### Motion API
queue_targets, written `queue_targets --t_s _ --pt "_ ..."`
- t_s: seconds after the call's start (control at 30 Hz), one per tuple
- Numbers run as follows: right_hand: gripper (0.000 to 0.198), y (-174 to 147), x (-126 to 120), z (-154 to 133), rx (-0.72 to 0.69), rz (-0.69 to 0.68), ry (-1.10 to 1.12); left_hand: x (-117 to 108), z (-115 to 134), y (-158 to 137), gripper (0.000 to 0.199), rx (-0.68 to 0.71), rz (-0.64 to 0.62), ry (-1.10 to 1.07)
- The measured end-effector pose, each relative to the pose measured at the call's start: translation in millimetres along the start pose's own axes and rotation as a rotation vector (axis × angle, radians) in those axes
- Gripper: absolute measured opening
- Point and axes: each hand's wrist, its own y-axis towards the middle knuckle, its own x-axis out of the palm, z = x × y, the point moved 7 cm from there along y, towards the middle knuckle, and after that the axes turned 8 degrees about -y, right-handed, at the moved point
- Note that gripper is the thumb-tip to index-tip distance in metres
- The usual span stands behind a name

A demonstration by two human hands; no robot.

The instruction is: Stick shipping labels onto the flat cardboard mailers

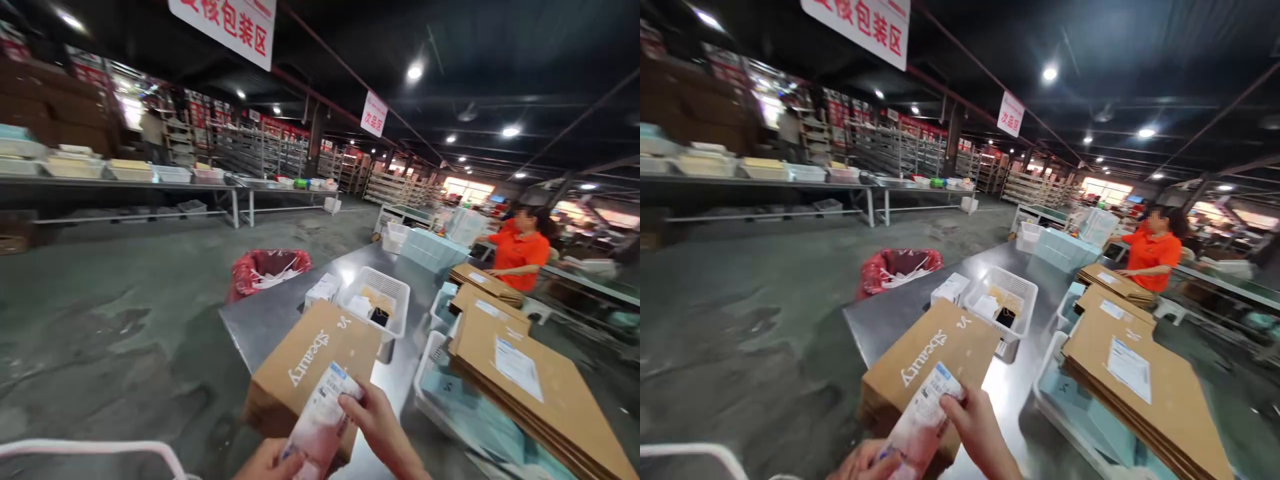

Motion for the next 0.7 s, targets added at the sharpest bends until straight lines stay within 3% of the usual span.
queue_targets --t_s 0.07,0.13,0.27,0.4,0.57,0.63,0.7 --pt "0.037 4 30 9 0.043 -0.020 0.050 -7 18 -2 0.063 0.127 0.028 -0.115" --pt "0.041 4 52 14 0.029 -0.091 0.067 -18 34 0 0.070 0.201 0.160 -0.229" --pt "0.042 5 66 19 -0.005 -0.074 0.020 -25 44 16 0.031 0.089 0.307 -0.235" --pt "0.035 17 60 31 0.014 0.049 -0.090 -30 20 26 0.034 -0.016 0.304 -0.202" --pt "0.035 51 41 39 0.077 0.192 -0.149 -57 -29 23 0.043 -0.070 0.386 -0.129" --pt "0.041 62 43 35 0.116 0.105 -0.163 -65 -41 19 0.044 -0.071 0.406 -0.149" --pt "0.044 65 58 23 0.089 -0.084 -0.231 -69 -48 14 0.044 -0.075 0.400 -0.205"
